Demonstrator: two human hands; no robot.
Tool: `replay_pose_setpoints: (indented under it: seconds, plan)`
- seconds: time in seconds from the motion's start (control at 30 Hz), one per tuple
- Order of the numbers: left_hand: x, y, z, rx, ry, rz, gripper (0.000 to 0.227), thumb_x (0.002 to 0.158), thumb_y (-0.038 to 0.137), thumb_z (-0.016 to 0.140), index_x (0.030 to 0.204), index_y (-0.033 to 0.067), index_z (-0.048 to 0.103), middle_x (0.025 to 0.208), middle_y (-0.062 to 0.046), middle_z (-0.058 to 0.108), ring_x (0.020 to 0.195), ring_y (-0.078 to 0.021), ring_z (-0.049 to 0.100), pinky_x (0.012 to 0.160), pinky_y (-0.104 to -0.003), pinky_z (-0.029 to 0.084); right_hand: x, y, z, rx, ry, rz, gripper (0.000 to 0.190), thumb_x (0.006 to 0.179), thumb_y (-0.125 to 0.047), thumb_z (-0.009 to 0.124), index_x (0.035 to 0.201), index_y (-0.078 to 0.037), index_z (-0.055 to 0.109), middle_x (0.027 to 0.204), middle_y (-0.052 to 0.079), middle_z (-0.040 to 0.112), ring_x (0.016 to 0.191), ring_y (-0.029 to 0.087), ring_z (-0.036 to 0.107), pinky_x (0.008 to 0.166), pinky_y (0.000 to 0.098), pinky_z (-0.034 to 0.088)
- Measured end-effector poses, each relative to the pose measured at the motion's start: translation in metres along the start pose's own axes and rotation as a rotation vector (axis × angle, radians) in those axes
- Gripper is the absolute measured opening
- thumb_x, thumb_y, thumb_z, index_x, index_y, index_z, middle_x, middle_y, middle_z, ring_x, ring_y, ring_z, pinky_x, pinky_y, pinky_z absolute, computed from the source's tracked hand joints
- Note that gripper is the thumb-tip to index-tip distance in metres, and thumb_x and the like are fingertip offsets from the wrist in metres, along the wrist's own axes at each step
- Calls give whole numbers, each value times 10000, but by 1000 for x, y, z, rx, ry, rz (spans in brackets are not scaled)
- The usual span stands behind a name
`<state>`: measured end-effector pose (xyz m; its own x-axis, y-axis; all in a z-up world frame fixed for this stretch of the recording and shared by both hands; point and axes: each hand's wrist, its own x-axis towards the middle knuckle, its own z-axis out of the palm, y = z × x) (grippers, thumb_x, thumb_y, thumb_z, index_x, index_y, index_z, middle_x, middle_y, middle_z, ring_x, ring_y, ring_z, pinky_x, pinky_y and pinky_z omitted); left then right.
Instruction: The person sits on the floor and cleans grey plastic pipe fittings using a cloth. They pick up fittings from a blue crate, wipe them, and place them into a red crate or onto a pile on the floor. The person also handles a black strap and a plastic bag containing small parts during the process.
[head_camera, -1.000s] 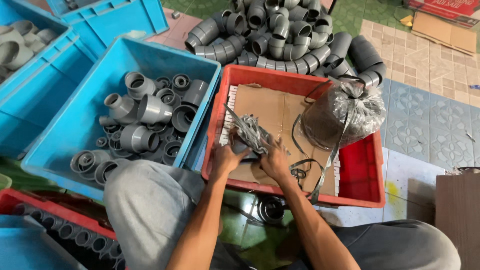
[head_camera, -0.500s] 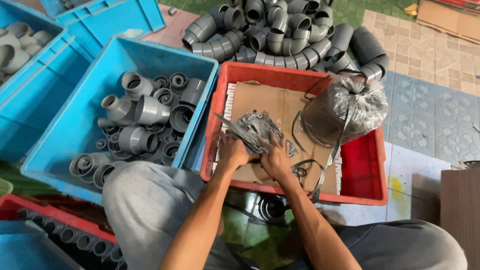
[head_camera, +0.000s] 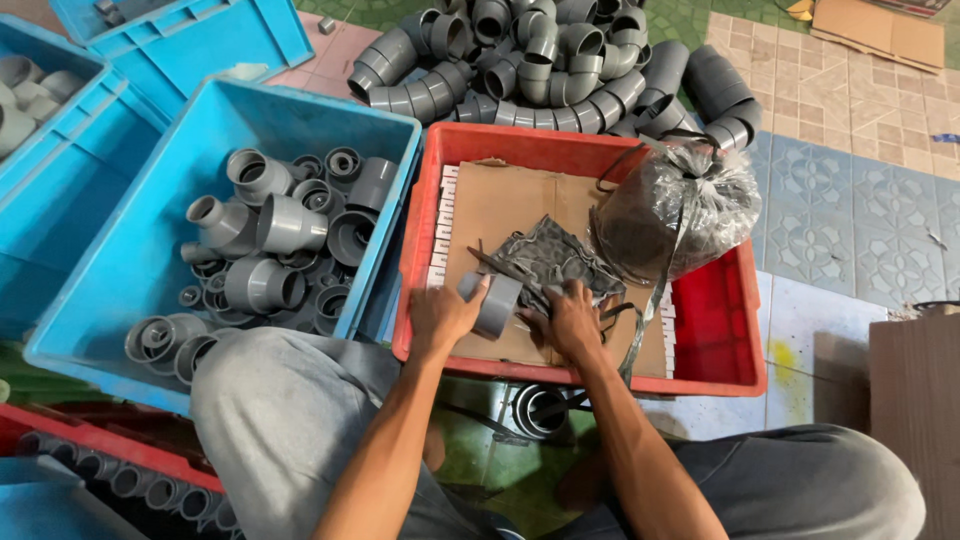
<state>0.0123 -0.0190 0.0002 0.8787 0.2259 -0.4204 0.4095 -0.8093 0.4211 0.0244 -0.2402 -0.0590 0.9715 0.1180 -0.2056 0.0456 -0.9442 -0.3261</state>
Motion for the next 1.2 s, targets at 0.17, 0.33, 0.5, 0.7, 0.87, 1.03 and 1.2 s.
replay_pose_setpoints:
  seconds: [0.17,0.33,0.5,0.7,0.87,1.03,1.2]
  plan:
    - [21,-4,8,242,21,278,721,695,319,783,1302,185,418,1363,-229,342,1337,-431,271,1038,-546,308,26,37,30,187,117,-98,425,839,-581,696,1149,-292,719,1195,108,557,1132,424,579,896,588,531]
    - [6,6,11,463,-60,409,1182,629,99,883,1585,289,213,1634,-259,152,1530,-452,-5,1210,-592,109,1,34,-14,472,202,-131,258,968,-280,677,1004,-34,747,842,211,658,842,474,668,726,575,561]
    - [-12,16,-19,367,97,451,1077,534,207,954,1475,173,430,1630,-237,195,1540,-400,45,1222,-520,205,-5,38,-51,606,123,-175,400,1020,-267,601,699,-28,596,607,200,627,600,351,642,629,440,495]
    - [9,-2,-8,262,264,353,1111,476,297,957,1433,89,432,1615,-239,208,1509,-429,142,1199,-505,280,7,76,-58,22,-359,156,245,780,-337,613,775,-171,793,796,93,772,940,331,720,874,468,555]
    - [-1,5,-6,272,203,430,1133,418,272,968,1424,139,464,1626,-234,207,1526,-430,79,1222,-530,196,31,97,-28,23,-267,199,298,838,-380,656,1027,-183,774,1027,136,758,1107,360,665,952,487,540]
    - [12,8,5,308,155,521,1118,440,290,975,1426,151,467,1651,-221,118,1531,-437,-26,1228,-563,135,8,37,-55,78,-239,33,373,816,-235,669,1179,-292,734,1053,66,762,1070,329,683,936,456,559]
    - [20,7,11,522,158,468,1134,424,315,993,1426,165,484,1658,-233,79,1534,-418,-71,1235,-570,62,-13,30,-69,213,-277,68,387,718,-355,840,1054,-173,777,982,108,775,982,368,710,858,471,583]
